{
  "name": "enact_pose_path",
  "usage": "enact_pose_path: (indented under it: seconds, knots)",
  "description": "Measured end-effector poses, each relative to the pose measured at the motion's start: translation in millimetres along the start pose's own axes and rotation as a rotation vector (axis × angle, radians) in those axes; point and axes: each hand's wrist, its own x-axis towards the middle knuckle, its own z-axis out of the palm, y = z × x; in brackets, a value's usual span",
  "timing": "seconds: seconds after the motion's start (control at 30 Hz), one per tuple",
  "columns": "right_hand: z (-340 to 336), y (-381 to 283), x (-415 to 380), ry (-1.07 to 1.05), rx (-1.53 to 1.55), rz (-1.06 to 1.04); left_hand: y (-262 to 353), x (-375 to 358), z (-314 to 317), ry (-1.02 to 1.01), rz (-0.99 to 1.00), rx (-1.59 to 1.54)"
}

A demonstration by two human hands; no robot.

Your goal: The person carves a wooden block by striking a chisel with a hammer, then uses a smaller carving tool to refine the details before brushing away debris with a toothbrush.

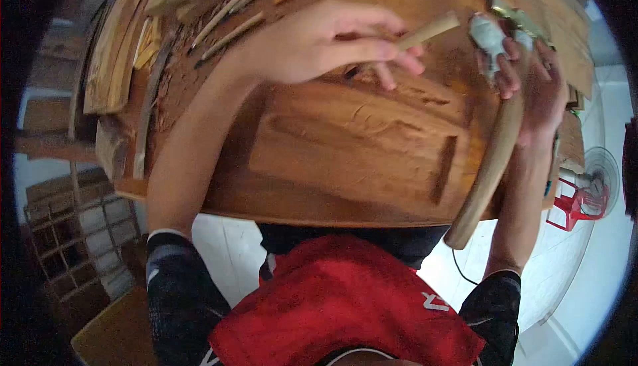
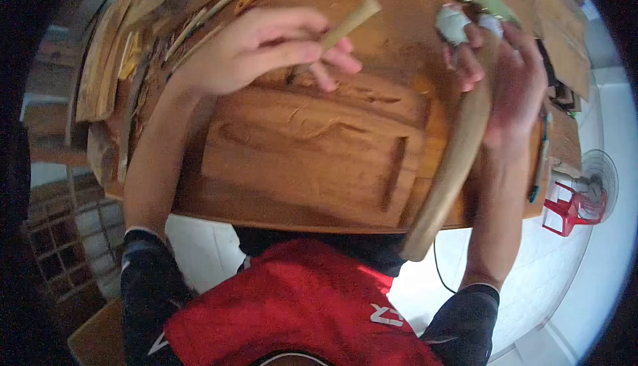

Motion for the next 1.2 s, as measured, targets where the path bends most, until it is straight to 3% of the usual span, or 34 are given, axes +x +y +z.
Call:
enact_pose_path:
  seconds: [0.1,0.27,0.37,0.5,0.6,0.7,0.73,0.83,0.93,1.13,1.2]
  knots:
    - [2,8,8,0.017,-0.016,-0.133,16,0,-12,0.054,-0.053,0.079]
    - [3,-7,-3,0.165,0.016,0.002,22,-2,-2,0.148,-0.158,-0.226]
    - [5,-6,-4,0.153,0.023,-0.001,16,-8,-21,0.149,-0.199,-0.221]
    - [3,-3,-3,0.111,0.029,-0.025,29,-14,-20,0.196,-0.263,-0.073]
    - [8,-5,-4,0.133,-0.017,-0.028,34,-19,-13,0.214,-0.304,0.465]
    - [4,-2,-3,0.129,0.020,-0.014,45,-19,0,0.095,-0.350,0.712]
    - [4,-2,-2,0.125,0.025,-0.010,40,-24,2,0.108,-0.232,0.772]
    - [4,-2,-3,0.116,0.029,-0.007,41,-27,4,0.148,-0.381,0.679]
    - [7,-4,-4,0.106,0.009,-0.010,26,-31,5,0.238,-0.329,0.717]
    - [7,-5,-4,0.128,-0.010,-0.007,27,-23,2,0.241,-0.406,0.475]
    - [6,-5,-3,0.117,0.005,-0.007,16,-26,4,0.305,-0.304,0.566]
